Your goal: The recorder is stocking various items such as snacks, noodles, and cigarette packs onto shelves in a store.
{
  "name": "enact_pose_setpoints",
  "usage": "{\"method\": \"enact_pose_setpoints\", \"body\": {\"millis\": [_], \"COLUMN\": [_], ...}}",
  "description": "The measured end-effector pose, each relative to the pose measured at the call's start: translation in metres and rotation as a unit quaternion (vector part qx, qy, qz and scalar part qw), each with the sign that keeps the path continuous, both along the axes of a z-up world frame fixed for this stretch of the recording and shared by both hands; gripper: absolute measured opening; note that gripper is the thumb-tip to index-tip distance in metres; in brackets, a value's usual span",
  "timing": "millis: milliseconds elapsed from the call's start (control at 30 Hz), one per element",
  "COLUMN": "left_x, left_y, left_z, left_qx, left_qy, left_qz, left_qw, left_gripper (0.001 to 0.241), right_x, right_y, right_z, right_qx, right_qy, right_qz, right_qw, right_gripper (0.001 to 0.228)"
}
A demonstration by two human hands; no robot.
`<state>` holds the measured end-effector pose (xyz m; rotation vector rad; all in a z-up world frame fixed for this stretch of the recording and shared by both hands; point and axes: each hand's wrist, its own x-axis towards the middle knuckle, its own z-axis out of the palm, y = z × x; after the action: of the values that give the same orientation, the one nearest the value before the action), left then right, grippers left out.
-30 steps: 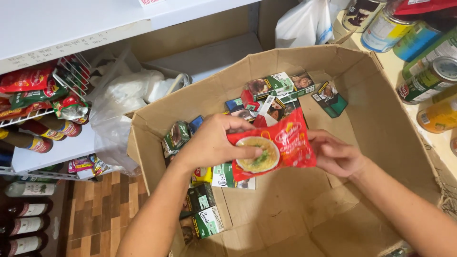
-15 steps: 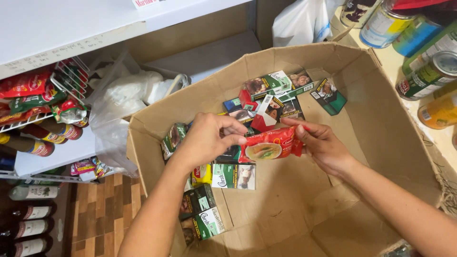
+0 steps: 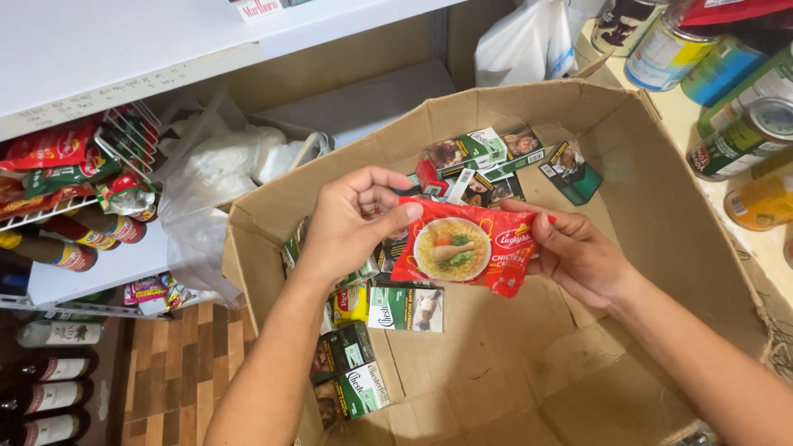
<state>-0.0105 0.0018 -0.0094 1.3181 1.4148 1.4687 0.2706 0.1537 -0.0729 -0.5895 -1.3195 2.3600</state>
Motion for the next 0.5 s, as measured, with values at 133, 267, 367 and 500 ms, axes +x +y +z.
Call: {"method": "enact_pose_setpoints", "body": {"millis": [133,267,367,500], "left_x": [0.004,0.007,0.008,0.012], "left_y": [-0.003,-0.004,-0.002,0.000], "left_z": [0.003,0.001,-0.001,0.002], "left_qx": [-0.023,-0.066,-0.088,-0.041], "left_qy": [-0.074,0.044,0.056,0.017], "left_qz": [-0.010,-0.051,0.001,0.060], "left_qw": [0.997,0.996,0.995,0.997], "left_gripper": [0.036,0.026,0.019,0.018], "right_x": [0.000,-0.001,0.000,-0.005], "right_y": [-0.004,-0.004,-0.007,-0.012], "right_z": [0.007,0.016,0.014,0.023], "right_qx": [-0.038,-0.079,-0.089,-0.078], "right_qy": [0.032,0.034,0.046,0.052], "right_qz": [-0.007,-0.017,-0.001,0.012], "right_qw": [0.999,0.996,0.995,0.996], "right_gripper": [0.053,0.055,0.058,0.061]}}
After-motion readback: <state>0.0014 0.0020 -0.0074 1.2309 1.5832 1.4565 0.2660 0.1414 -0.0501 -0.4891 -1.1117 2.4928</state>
